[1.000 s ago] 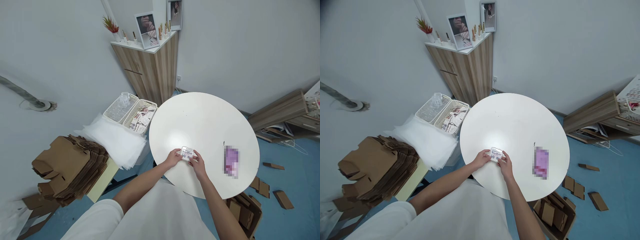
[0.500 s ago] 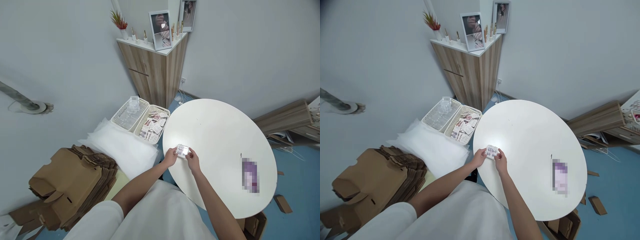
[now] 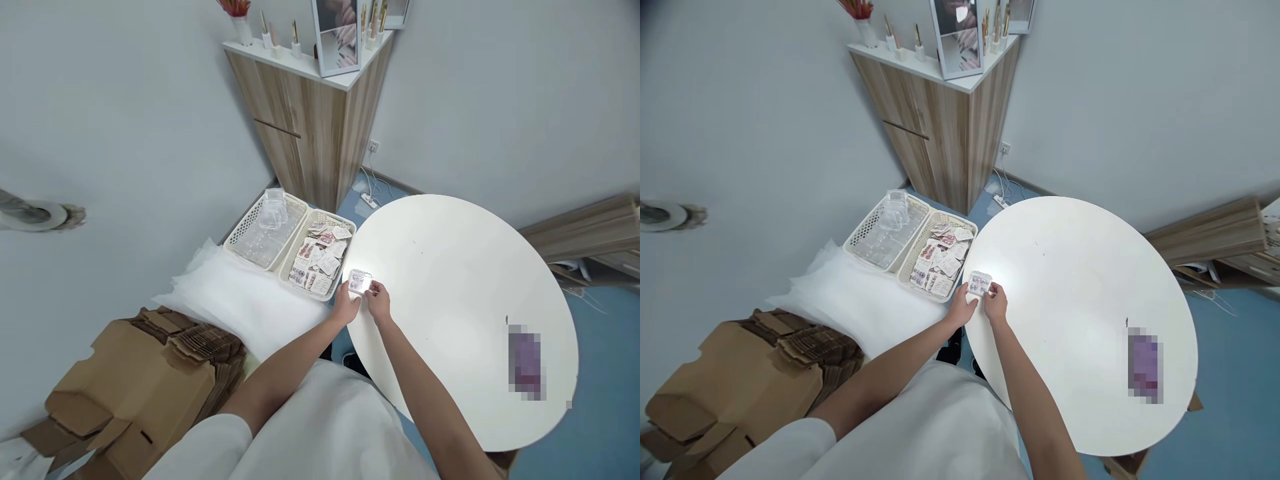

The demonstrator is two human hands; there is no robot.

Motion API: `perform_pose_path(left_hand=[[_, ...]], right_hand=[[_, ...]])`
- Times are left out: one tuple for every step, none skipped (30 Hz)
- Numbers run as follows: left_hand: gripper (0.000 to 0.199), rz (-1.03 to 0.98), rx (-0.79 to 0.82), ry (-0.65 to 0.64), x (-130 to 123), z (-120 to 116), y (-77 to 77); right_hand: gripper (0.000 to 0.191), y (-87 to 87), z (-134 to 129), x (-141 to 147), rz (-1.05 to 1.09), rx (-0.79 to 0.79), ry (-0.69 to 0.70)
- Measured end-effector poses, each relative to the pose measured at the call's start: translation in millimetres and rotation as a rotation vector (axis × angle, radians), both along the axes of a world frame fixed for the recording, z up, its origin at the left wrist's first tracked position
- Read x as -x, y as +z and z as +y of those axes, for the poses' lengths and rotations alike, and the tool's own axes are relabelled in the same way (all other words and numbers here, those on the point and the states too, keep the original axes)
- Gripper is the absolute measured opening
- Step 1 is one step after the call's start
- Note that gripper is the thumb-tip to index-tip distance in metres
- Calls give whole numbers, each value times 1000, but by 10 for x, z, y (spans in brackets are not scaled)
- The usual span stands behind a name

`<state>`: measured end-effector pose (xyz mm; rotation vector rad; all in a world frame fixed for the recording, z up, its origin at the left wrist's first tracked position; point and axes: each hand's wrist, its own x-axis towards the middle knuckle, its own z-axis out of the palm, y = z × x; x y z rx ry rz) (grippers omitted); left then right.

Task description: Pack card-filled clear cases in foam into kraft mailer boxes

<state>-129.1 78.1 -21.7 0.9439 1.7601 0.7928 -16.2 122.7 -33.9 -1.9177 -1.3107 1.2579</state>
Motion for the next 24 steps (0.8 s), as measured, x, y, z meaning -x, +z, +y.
perform_pose_path(left_hand=[[63,-12,0,5,0,1,-7],[63,-22,1,14,-3,-3,-15],[64,-30,2,27,-9,-12,-23],[65,-39,3,41,-18,-24,-33],[66,-49,2,53,-28,-37,-44],[66,-61,-1,63,-39,-50,-57],[66,-76,-9,68,-49,-60,-71],[65,-90,-18,71,-56,-66,-87],[65,-104,-29,74,-60,-67,-104],[65,-115,-39,77,-61,-63,-121],[64,-124,-49,80,-59,-55,-138],[65,-131,-57,82,-56,-46,-154],[65,-135,-62,83,-51,-38,-168],[65,-137,-67,83,-48,-32,-181],[65,-137,-71,84,-47,-30,-192],[65,-137,-78,86,-49,-35,-200],[66,-137,-85,89,-55,-47,-206],[67,-139,-94,93,-63,-66,-210],[67,-144,-102,99,-74,-92,-211],[67,-150,-106,106,-86,-124,-211],[67,-156,-106,111,-98,-161,-208],[66,-159,-104,114,-108,-203,-204],[65,-157,-102,113,-117,-247,-197],[63,-149,-103,112,-125,-294,-189]], right_hand=[[49,-3,-8,9,3,-1,2],[51,-3,-23,14,4,-1,2],[53,-1,-42,17,2,-1,-1],[54,2,-63,19,-1,2,-7],[55,5,-82,21,-4,7,-16],[56,8,-97,24,-4,14,-24],[56,11,-106,29,0,22,-30],[56,15,-109,36,8,28,-33],[56,20,-106,44,18,32,-33],[56,27,-98,53,30,34,-32],[56,36,-87,63,40,34,-33],[56,48,-77,72,50,32,-33],[57,63,-69,79,60,31,-35],[57,80,-65,85,70,31,-37],[59,100,-67,88,79,35,-39],[60,120,-74,89,86,42,-40],[62,141,-85,86,90,51,-39],[63,160,-100,81,90,61,-38],[65,178,-118,73,87,71,-34],[65,192,-136,62,84,77,-28],[65,203,-155,49,81,82,-19],[64,209,-175,33,78,84,-10],[64,212,-194,15,75,84,0],[63,211,-214,-5,72,81,9]])
